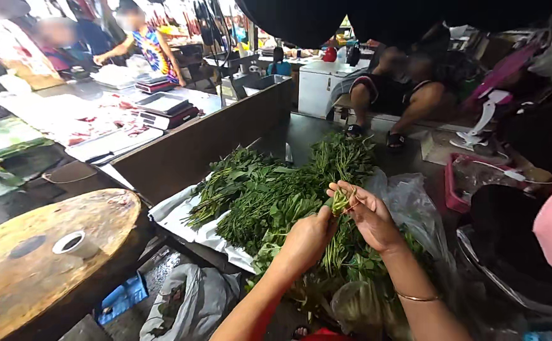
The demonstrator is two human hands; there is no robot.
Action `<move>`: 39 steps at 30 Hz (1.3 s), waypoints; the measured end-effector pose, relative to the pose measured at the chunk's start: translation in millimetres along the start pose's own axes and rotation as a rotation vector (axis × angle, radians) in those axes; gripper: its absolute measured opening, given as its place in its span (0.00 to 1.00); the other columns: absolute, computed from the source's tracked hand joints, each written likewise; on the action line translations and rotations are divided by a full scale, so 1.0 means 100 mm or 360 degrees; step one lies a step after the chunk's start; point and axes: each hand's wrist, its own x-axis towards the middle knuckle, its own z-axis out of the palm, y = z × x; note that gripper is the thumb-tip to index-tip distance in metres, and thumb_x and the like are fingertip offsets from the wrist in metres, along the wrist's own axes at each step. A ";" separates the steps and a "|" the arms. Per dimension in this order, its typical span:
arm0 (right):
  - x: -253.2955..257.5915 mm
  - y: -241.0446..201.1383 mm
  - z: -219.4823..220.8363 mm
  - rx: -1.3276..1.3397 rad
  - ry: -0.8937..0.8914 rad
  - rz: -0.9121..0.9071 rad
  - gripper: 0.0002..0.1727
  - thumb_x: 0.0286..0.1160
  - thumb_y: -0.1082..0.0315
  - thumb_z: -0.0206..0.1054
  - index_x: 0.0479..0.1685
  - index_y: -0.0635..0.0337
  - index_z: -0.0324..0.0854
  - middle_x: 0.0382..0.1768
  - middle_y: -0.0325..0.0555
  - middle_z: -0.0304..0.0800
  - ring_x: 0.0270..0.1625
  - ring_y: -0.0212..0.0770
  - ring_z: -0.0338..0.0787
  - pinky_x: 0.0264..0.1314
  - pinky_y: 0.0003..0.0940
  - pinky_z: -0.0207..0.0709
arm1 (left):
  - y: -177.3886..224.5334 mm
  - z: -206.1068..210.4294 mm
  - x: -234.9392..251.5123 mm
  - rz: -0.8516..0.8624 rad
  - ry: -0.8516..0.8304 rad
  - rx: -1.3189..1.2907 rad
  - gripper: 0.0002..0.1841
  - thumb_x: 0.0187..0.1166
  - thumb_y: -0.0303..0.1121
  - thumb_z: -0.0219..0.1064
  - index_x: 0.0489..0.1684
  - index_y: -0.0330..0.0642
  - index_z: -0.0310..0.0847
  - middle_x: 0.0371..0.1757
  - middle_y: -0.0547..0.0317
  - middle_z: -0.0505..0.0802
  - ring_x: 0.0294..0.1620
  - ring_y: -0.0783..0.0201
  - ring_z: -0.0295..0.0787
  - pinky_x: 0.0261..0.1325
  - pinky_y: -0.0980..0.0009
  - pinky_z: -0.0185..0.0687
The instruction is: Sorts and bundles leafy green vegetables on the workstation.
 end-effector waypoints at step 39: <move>-3.08 1.06 -2.48 -0.2011 0.1189 0.1783 0.35 0.69 0.69 0.76 0.80 0.68 0.71 0.75 0.75 0.75 0.77 0.75 0.76 0.75 0.76 0.68 | -0.05 0.75 0.91 0.0399 -0.0065 -0.0155 0.27 0.86 0.37 0.65 0.79 0.31 0.67 0.61 0.38 0.88 0.59 0.46 0.90 0.65 0.46 0.84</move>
